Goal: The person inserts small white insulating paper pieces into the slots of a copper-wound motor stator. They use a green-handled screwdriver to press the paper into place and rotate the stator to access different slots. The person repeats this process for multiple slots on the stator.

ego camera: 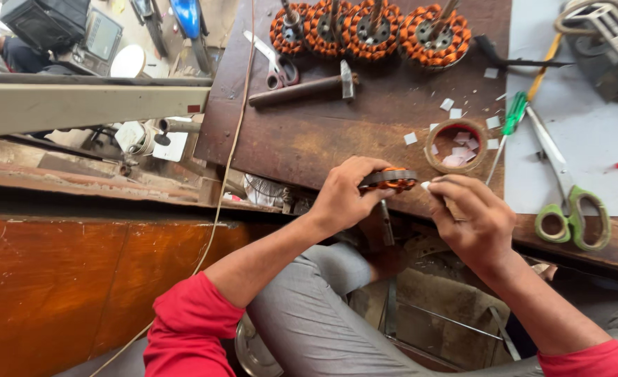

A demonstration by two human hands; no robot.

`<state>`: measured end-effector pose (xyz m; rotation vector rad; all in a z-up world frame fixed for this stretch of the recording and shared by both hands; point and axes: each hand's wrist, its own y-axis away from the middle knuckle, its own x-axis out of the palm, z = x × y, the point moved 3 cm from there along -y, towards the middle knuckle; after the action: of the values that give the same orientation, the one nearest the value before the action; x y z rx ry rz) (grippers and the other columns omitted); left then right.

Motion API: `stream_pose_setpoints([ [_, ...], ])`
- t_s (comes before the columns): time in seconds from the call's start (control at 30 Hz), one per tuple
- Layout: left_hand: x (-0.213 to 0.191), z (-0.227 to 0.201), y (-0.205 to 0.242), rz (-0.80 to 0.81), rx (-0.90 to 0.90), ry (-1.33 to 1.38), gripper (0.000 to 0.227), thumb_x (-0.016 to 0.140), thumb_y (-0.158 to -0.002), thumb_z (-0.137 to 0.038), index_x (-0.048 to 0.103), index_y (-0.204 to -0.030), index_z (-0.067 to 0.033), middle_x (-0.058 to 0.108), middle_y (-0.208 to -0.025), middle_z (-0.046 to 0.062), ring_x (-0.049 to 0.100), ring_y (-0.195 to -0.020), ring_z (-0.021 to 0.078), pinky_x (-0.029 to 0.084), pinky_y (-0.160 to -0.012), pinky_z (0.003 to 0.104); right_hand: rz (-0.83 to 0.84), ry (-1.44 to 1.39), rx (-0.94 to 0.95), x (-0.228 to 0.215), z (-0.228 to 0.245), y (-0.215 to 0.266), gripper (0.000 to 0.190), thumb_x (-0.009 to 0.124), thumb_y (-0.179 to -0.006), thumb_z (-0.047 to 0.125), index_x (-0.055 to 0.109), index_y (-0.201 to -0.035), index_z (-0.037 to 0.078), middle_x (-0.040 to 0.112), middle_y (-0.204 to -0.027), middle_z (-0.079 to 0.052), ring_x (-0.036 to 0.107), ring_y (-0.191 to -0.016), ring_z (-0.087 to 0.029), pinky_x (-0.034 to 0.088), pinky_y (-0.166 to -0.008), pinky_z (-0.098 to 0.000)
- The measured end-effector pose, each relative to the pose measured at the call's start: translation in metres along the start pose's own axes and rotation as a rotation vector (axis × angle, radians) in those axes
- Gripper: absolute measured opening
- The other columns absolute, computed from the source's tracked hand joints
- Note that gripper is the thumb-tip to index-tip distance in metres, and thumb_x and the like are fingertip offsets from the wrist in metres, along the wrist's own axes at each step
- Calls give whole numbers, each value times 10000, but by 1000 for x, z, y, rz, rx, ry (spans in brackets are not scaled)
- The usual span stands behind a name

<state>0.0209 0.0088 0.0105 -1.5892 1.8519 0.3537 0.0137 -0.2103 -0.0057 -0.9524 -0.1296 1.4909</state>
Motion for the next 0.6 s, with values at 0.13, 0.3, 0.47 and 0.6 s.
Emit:
stream_pose_setpoints([
  [0.13,15,5,-4,26,30,23,375,840,-786,-107,729,-1144,-91,749,-1041,74,704,-956,262,566,-875,349,1,-6,-258,7,4,3,245,802,-845,-53,718,-1066,12,736,-1063,-152,743,-921,-287,606,-779,-375],
  [0.3,23,2,-9,26,89,64,372,845,-796,-120,725,-1148,-114,748,-1072,48,699,-969,245,563,-887,351,-11,61,-364,6,1,4,254,829,-848,-52,721,-1067,16,710,-1070,-162,735,-951,-315,615,-803,-405],
  [0.47,17,3,-11,55,116,73,364,833,-822,-115,702,-1161,-111,734,-1096,49,680,-1010,244,540,-938,363,17,47,-375,9,0,1,236,810,-847,-91,737,-1053,0,713,-1069,-137,745,-976,-314,621,-837,-407],
  [0.6,14,1,-11,90,116,57,410,832,-820,-137,672,-1195,-101,712,-1095,61,665,-1033,251,531,-957,370,41,-23,-284,7,-1,-1,222,810,-850,-95,745,-1034,11,738,-1045,-119,747,-997,-302,616,-865,-385],
])
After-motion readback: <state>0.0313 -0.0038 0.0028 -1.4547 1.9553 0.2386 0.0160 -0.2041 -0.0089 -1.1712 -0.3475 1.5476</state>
